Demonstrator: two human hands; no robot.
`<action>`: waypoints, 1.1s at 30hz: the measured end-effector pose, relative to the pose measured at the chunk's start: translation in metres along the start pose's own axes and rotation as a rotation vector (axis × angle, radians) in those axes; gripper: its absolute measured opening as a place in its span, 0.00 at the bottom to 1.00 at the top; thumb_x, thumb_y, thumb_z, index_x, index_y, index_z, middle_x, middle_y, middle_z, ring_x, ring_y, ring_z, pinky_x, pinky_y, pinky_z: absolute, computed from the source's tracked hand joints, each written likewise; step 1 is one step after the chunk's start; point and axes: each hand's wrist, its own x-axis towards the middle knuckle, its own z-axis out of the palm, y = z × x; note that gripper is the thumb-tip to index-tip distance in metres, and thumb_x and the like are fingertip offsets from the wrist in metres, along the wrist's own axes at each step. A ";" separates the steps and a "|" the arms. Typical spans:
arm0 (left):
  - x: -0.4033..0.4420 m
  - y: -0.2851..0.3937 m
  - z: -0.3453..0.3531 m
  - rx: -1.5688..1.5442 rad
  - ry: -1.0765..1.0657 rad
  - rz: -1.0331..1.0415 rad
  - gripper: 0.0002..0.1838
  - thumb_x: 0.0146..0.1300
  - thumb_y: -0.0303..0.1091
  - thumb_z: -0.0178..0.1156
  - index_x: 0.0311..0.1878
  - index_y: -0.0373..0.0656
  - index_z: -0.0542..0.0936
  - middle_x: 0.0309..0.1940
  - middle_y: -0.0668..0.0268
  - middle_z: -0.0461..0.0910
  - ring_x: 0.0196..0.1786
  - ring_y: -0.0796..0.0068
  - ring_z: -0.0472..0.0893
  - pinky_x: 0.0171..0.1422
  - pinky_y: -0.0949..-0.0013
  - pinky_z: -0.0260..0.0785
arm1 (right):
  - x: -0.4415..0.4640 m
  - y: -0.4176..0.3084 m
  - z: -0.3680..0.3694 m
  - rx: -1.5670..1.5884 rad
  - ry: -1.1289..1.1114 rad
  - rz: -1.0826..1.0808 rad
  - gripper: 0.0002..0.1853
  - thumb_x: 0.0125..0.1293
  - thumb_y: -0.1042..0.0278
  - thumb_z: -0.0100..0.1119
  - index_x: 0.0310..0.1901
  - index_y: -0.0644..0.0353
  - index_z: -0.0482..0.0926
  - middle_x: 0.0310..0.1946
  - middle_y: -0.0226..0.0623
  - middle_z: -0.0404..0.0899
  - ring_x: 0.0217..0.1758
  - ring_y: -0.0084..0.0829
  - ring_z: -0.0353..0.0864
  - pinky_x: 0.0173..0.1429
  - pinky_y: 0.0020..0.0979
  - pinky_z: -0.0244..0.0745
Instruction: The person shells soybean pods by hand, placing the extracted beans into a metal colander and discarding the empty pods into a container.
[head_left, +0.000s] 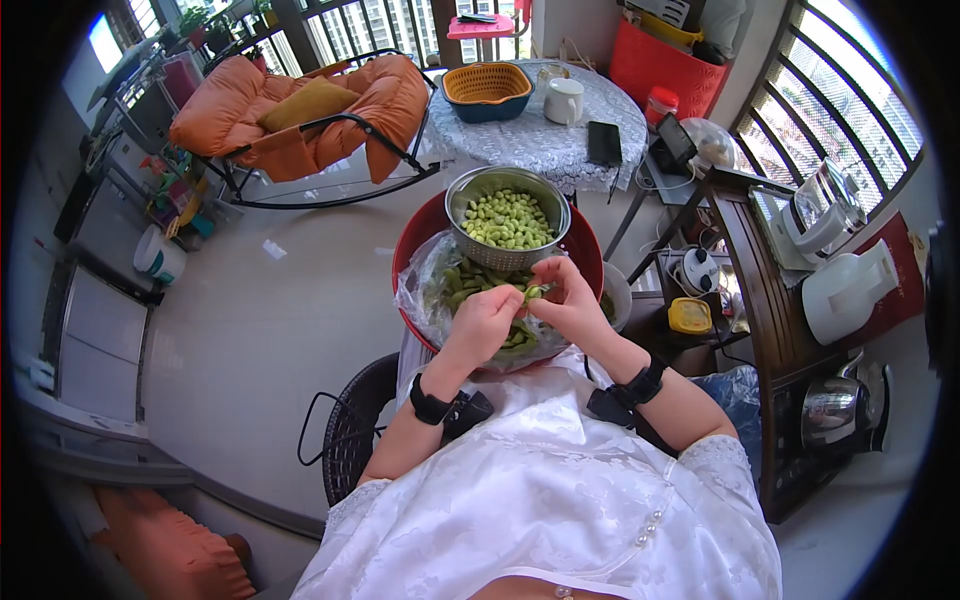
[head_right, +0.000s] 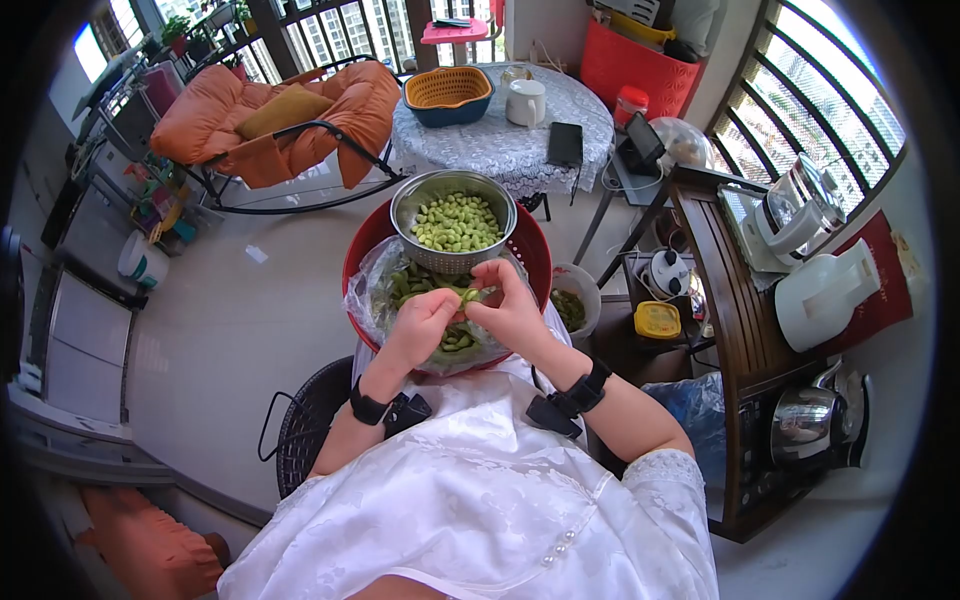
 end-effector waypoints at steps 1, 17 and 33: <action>-0.001 0.005 -0.001 0.117 0.015 -0.001 0.16 0.74 0.37 0.51 0.40 0.33 0.81 0.30 0.64 0.83 0.35 0.76 0.81 0.42 0.71 0.72 | 0.001 -0.006 -0.005 -0.117 -0.070 -0.010 0.11 0.57 0.75 0.64 0.41 0.64 0.76 0.31 0.30 0.79 0.31 0.19 0.77 0.38 0.24 0.73; -0.003 0.013 -0.004 0.083 0.134 0.042 0.15 0.72 0.37 0.54 0.38 0.33 0.82 0.27 0.61 0.84 0.32 0.71 0.82 0.40 0.68 0.72 | 0.023 -0.002 -0.019 -0.160 -0.157 -0.153 0.10 0.67 0.67 0.66 0.45 0.64 0.83 0.38 0.27 0.83 0.36 0.14 0.77 0.41 0.19 0.72; 0.003 -0.001 -0.007 -0.132 0.136 -0.040 0.17 0.73 0.40 0.55 0.36 0.36 0.83 0.25 0.70 0.81 0.30 0.83 0.75 0.37 0.74 0.67 | 0.027 -0.045 -0.012 -0.451 -0.054 -0.368 0.10 0.62 0.75 0.66 0.46 0.58 0.86 0.33 0.26 0.79 0.29 0.14 0.72 0.33 0.20 0.68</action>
